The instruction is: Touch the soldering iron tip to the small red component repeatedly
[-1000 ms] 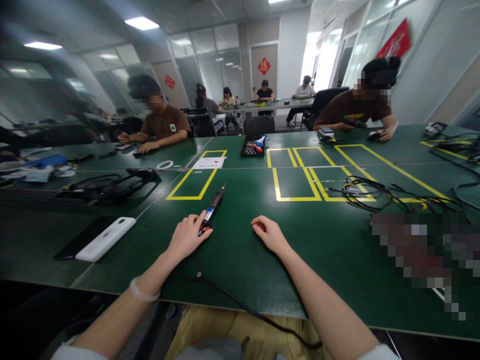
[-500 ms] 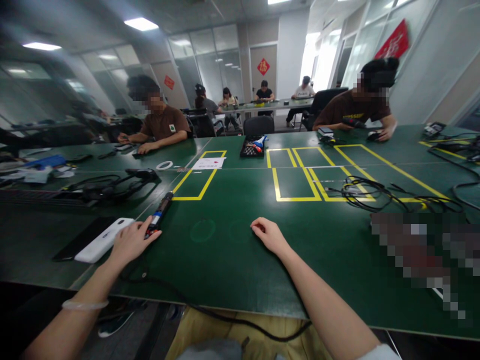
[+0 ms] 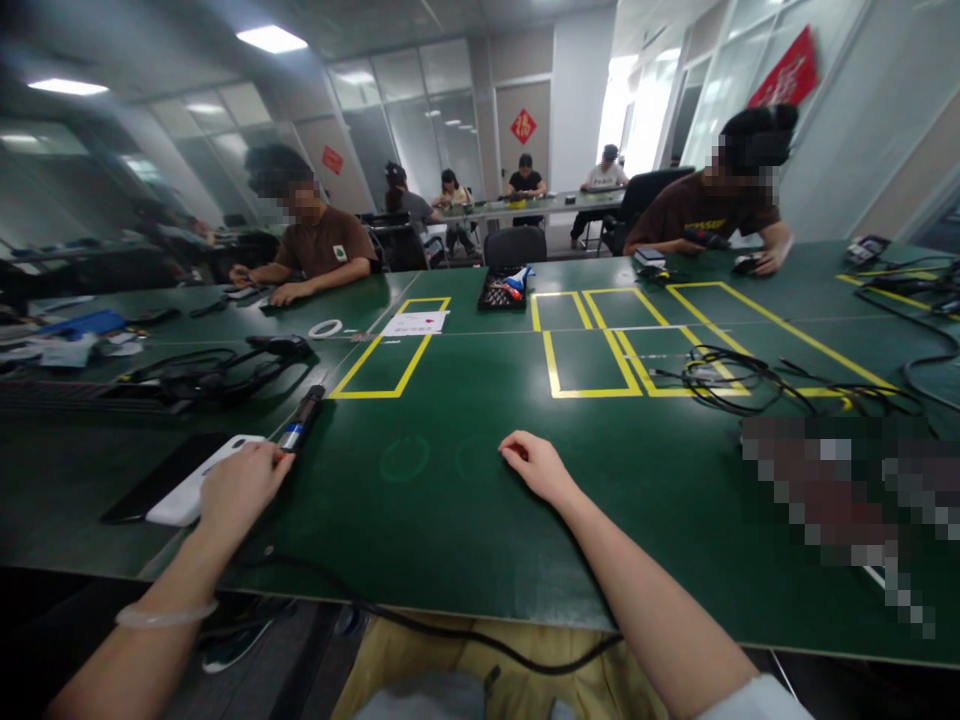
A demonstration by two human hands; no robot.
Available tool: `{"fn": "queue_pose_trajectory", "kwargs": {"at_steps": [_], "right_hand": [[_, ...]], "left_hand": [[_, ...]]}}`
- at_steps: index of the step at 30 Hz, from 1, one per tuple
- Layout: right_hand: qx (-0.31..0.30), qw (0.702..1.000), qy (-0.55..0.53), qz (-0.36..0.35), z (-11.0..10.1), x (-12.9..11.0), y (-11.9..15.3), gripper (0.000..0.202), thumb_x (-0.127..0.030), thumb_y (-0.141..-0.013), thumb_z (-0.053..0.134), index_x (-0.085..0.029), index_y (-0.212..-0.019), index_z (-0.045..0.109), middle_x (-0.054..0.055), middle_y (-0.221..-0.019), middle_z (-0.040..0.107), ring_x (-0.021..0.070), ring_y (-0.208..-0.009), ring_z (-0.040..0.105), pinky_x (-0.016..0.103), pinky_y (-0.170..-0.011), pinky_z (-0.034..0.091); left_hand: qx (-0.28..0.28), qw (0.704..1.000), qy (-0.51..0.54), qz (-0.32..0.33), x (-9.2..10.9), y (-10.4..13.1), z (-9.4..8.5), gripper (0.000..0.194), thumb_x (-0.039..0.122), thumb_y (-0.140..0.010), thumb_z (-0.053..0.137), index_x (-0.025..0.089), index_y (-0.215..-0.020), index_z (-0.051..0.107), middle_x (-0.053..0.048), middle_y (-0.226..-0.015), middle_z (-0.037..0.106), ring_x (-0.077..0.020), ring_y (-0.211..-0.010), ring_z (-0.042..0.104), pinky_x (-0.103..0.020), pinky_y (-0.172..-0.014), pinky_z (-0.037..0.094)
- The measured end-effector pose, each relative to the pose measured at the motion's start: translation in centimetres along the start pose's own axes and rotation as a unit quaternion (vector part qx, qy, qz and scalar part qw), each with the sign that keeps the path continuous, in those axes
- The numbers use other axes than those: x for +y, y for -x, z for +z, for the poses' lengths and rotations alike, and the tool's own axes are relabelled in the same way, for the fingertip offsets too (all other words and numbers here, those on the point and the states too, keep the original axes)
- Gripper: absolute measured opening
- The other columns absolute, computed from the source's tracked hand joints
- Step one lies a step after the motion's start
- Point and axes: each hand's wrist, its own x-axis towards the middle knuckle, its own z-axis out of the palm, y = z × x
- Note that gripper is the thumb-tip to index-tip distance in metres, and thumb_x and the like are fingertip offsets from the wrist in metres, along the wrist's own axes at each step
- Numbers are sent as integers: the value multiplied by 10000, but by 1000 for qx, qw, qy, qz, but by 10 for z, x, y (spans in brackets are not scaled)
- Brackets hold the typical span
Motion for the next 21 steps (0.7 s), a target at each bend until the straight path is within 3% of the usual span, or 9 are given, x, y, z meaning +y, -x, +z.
{"fn": "queue_pose_trajectory", "kwargs": {"at_steps": [3,5,7,9,12,14,17,21], "right_hand": [[-2,1000,-4,5,1,0,0,156,-285,-861,528,-184,-887,645,15,-773,630,157,-704,566,269,-658,418],[-4,1000,-8,7,1,-1,0,159,-290,-860,529,-185,-888,645,15,-776,637,157,-703,569,268,-655,420],[-5,1000,-15,10,-1,-2,0,162,-297,-859,533,-185,-889,646,14,-775,641,155,-700,571,267,-656,424],[-9,999,-28,13,-3,-4,1,168,-309,-856,543,-180,-888,645,15,-776,645,153,-699,575,268,-662,430],[-16,998,-61,16,-5,-3,1,201,-339,-869,534,-173,-917,637,21,-790,653,154,-715,587,276,-685,444],[-14,995,-95,18,-6,-1,0,229,-357,-886,511,-169,-962,619,24,-794,656,151,-715,591,284,-706,456],[-18,988,-154,19,-5,1,-1,253,-376,-880,527,-167,-1009,585,25,-806,657,141,-702,589,285,-709,469],[-53,984,-169,6,-3,-2,-2,251,-386,-842,591,-163,-958,585,38,-835,670,132,-686,580,267,-663,453]], "left_hand": [[-28,993,117,-13,27,-8,-19,441,489,-895,323,163,-998,604,-113,-866,662,-281,-798,632,-360,-710,444],[-52,961,266,47,59,-11,-33,410,507,-886,376,186,-1007,599,-73,-855,680,-236,-806,644,-324,-729,457],[-85,896,415,133,101,-10,-45,395,514,-886,403,194,-1002,602,-40,-849,686,-187,-802,647,-288,-754,464],[-126,834,499,198,146,-7,-53,398,496,-894,408,183,-1016,621,-29,-820,667,-157,-761,630,-272,-742,463],[-202,738,595,247,205,-2,-54,405,443,-889,446,156,-1117,617,-40,-868,639,-122,-719,589,-260,-703,467],[-234,685,640,257,233,1,-49,453,413,-870,498,148,-1233,554,-36,-870,622,-110,-700,571,-260,-688,471],[-269,636,675,260,257,6,-39,559,394,-843,562,135,-1328,466,-1,-771,589,-107,-670,562,-261,-666,464],[-286,614,684,270,265,12,-30,618,423,-836,585,124,-1356,438,24,-686,570,-112,-665,560,-258,-663,444]]}}
